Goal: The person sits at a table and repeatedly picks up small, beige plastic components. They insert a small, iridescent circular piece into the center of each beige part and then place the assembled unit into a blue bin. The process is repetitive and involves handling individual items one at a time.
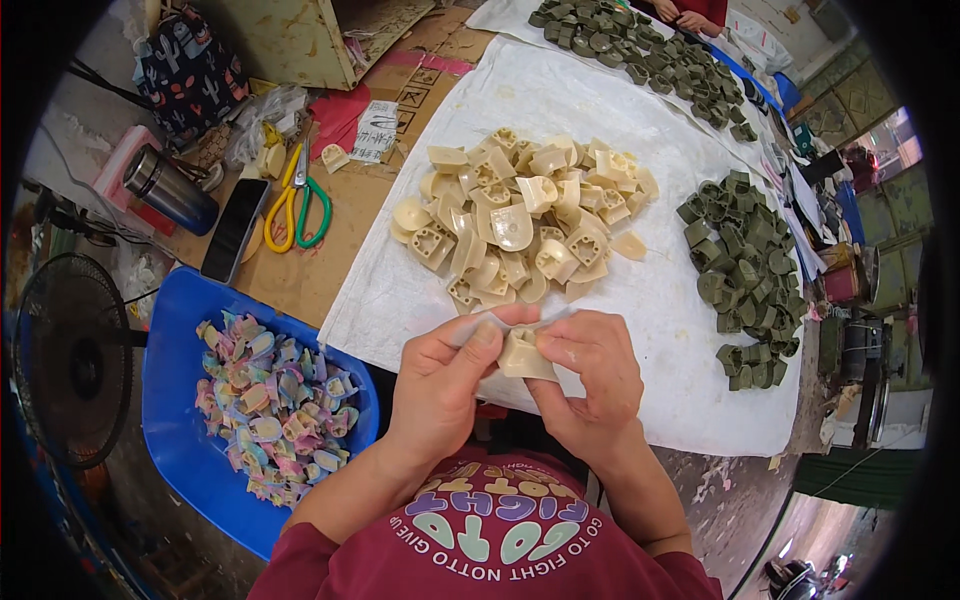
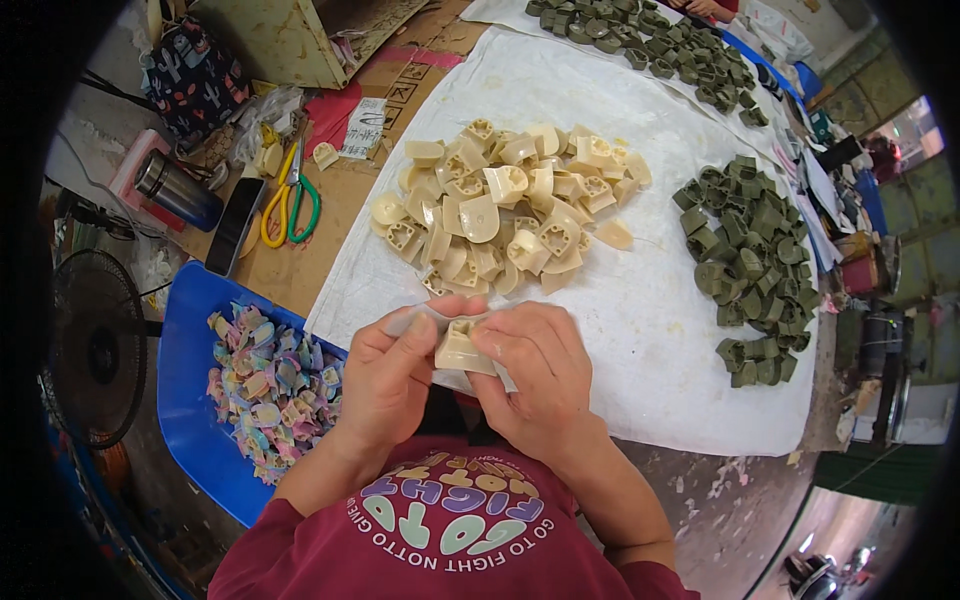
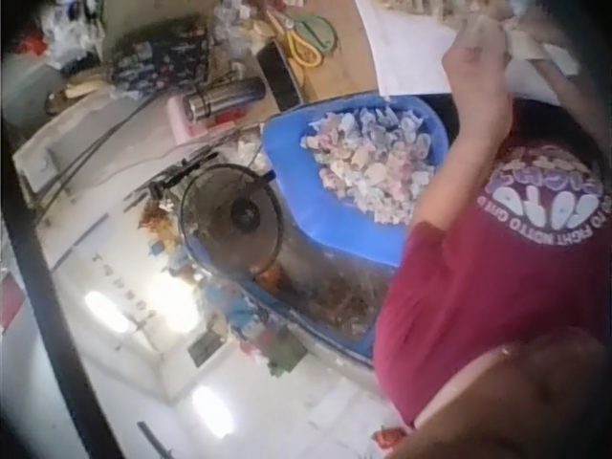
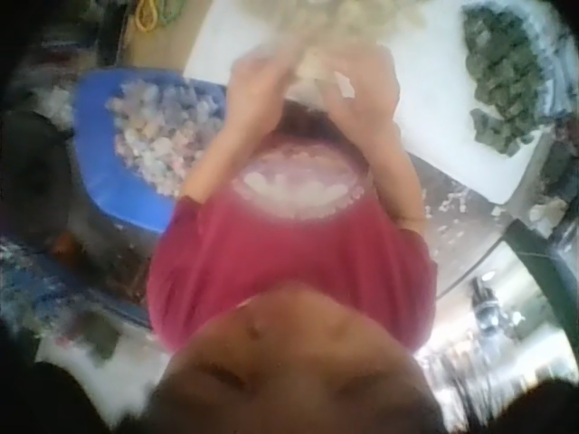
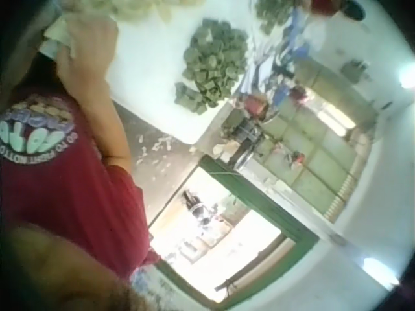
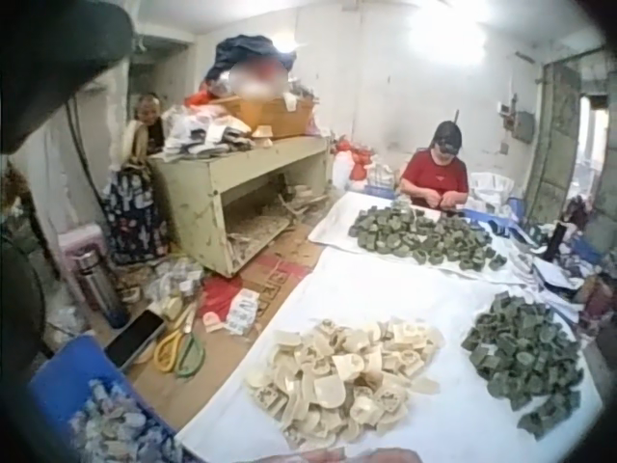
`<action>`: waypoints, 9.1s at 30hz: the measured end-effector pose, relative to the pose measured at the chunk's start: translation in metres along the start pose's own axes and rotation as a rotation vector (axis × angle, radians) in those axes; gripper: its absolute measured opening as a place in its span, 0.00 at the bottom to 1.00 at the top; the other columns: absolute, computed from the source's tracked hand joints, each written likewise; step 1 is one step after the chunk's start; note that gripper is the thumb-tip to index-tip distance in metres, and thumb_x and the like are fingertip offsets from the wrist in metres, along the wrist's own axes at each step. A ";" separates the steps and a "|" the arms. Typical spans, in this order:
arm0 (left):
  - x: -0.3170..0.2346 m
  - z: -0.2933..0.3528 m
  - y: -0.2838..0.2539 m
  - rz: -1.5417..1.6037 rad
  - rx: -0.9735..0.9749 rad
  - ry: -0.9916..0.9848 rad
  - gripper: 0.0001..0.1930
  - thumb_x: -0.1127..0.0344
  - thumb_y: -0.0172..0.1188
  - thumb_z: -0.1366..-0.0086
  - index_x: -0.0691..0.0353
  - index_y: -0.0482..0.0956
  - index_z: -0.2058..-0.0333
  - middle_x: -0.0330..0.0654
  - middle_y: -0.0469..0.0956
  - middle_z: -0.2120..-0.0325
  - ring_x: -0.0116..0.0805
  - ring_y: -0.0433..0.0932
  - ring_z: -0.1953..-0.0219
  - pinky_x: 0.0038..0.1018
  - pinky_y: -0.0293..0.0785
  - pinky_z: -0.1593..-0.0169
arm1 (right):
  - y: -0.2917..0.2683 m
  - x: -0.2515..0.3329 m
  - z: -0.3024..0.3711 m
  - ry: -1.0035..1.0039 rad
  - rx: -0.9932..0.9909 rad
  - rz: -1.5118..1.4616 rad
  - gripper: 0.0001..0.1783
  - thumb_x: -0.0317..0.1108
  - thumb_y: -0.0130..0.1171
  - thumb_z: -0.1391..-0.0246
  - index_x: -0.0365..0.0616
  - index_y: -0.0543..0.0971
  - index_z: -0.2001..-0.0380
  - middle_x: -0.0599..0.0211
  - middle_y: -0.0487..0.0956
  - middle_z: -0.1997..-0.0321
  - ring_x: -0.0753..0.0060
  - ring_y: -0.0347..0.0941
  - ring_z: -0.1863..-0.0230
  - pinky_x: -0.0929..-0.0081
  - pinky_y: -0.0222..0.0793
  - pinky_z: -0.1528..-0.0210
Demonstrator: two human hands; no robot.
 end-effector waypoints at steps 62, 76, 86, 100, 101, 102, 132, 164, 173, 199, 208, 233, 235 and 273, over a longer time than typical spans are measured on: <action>-0.019 0.008 -0.025 -0.304 0.248 0.538 0.12 0.84 0.59 0.44 0.65 0.75 0.61 0.55 0.62 0.47 0.40 0.76 0.50 0.31 0.74 0.49 | -0.006 -0.008 0.010 0.458 0.055 -0.335 0.44 0.42 0.71 0.56 0.38 0.64 0.39 0.53 0.68 0.39 0.61 0.65 0.39 0.64 0.59 0.37; -0.019 0.015 -0.009 -0.776 0.205 0.868 0.17 0.87 0.61 0.50 0.64 0.75 0.61 0.57 0.69 0.53 0.45 0.78 0.55 0.33 0.79 0.55 | -0.002 -0.004 0.027 0.884 -0.104 -1.070 0.11 0.26 0.54 0.40 0.30 0.78 0.58 0.46 0.77 0.47 0.66 0.74 0.48 0.70 0.69 0.45; -0.014 0.007 -0.003 -0.920 0.184 0.924 0.17 0.89 0.60 0.49 0.65 0.72 0.62 0.60 0.68 0.50 0.47 0.78 0.53 0.32 0.78 0.56 | 0.009 0.002 0.015 0.738 -0.014 -0.697 0.14 0.25 0.55 0.41 0.33 0.78 0.53 0.47 0.77 0.47 0.67 0.74 0.46 0.73 0.68 0.44; 0.004 -0.008 -0.013 -0.467 0.012 0.285 0.06 0.78 0.60 0.41 0.65 0.74 0.65 0.44 0.70 0.56 0.27 0.80 0.64 0.21 0.79 0.68 | 0.029 -0.030 0.015 0.826 0.085 -0.937 0.07 0.26 0.64 0.52 0.38 0.77 0.69 0.57 0.77 0.56 0.58 0.70 0.46 0.64 0.63 0.43; 0.004 -0.012 -0.013 -0.282 0.027 0.141 0.06 0.78 0.60 0.41 0.65 0.73 0.65 0.42 0.70 0.57 0.27 0.80 0.65 0.21 0.79 0.70 | 0.025 -0.029 0.010 0.893 0.085 -1.091 0.06 0.26 0.64 0.51 0.38 0.77 0.70 0.58 0.78 0.57 0.59 0.70 0.47 0.64 0.63 0.43; 0.006 -0.014 -0.013 -0.097 0.041 -0.003 0.06 0.77 0.60 0.41 0.65 0.73 0.65 0.41 0.70 0.58 0.27 0.81 0.66 0.21 0.80 0.71 | 0.023 -0.028 0.008 0.958 0.085 -1.245 0.05 0.26 0.63 0.51 0.38 0.77 0.70 0.59 0.78 0.58 0.59 0.70 0.48 0.65 0.63 0.43; 0.015 -0.004 0.007 0.337 0.106 -0.147 0.29 0.55 0.44 0.29 0.50 0.48 0.33 0.44 0.71 0.54 0.30 0.73 0.74 0.27 0.72 0.78 | 0.036 -0.015 0.021 0.885 0.112 -1.135 0.18 0.27 0.52 0.39 0.41 0.74 0.45 0.56 0.62 0.33 0.84 0.73 0.78 0.89 0.67 0.80; -0.033 -0.012 0.002 -1.214 0.456 0.749 0.41 0.76 0.69 0.58 0.63 0.64 0.42 0.50 0.75 0.60 0.49 0.74 0.57 0.38 0.71 0.54 | 0.017 -0.044 0.025 0.981 0.191 -0.974 0.14 0.26 0.58 0.43 0.33 0.79 0.53 0.64 0.82 0.61 0.78 0.78 0.62 0.79 0.75 0.60; -0.031 -0.010 -0.002 -1.205 0.334 0.824 0.28 0.71 0.71 0.60 0.66 0.74 0.56 0.47 0.75 0.69 0.45 0.76 0.68 0.34 0.74 0.65 | 0.008 -0.024 0.018 0.747 0.127 -0.701 0.12 0.26 0.54 0.40 0.32 0.80 0.56 0.65 0.82 0.59 0.81 0.75 0.58 0.81 0.71 0.54; -0.001 -0.023 -0.023 -0.787 0.283 0.320 0.20 0.72 0.67 0.46 0.66 0.73 0.55 0.42 0.78 0.73 0.26 0.78 0.68 0.24 0.74 0.60 | 0.016 -0.028 0.017 0.465 0.269 -0.314 0.18 0.25 0.51 0.40 0.36 0.73 0.47 0.57 0.78 0.56 0.67 0.76 0.56 0.73 0.70 0.52; 0.032 0.004 -0.019 -0.583 0.068 0.406 0.14 0.72 0.56 0.36 0.68 0.72 0.51 0.37 0.76 0.73 0.22 0.73 0.71 0.19 0.70 0.65 | 0.039 -0.033 0.065 1.067 0.064 -0.778 0.16 0.38 0.51 0.36 0.38 0.77 0.73 0.70 0.77 0.77 0.84 0.69 0.77 0.84 0.65 0.73; 0.024 0.026 -0.073 -1.253 0.018 0.743 0.09 0.78 0.64 0.51 0.64 0.78 0.69 0.46 0.77 0.68 0.47 0.75 0.63 0.35 0.70 0.57 | 0.103 -0.045 0.029 0.295 0.490 0.155 0.05 0.31 0.63 0.51 0.41 0.80 0.73 0.64 0.76 0.72 0.61 0.75 0.73 0.68 0.70 0.72; 0.040 0.021 -0.075 -1.306 0.002 0.749 0.09 0.78 0.64 0.51 0.64 0.78 0.68 0.46 0.77 0.66 0.47 0.75 0.61 0.36 0.70 0.56 | 0.097 -0.051 0.029 0.420 0.431 -0.040 0.05 0.30 0.62 0.50 0.40 0.80 0.74 0.66 0.76 0.74 0.67 0.74 0.75 0.72 0.69 0.73; 0.033 0.009 -0.014 -0.233 0.026 0.121 0.21 0.62 0.46 0.27 0.73 0.68 0.43 0.53 0.73 0.46 0.37 0.71 0.42 0.31 0.62 0.38 | 0.013 -0.032 0.027 0.560 0.087 -0.328 0.05 0.24 0.58 0.48 0.34 0.79 0.68 0.57 0.77 0.74 0.62 0.75 0.75 0.70 0.69 0.73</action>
Point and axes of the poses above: each hand's wrist, its own z-axis away from the middle knuckle, its own y-axis out of the palm, x = y × z, the point moved 4 cm from there along -z, towards the middle knuckle
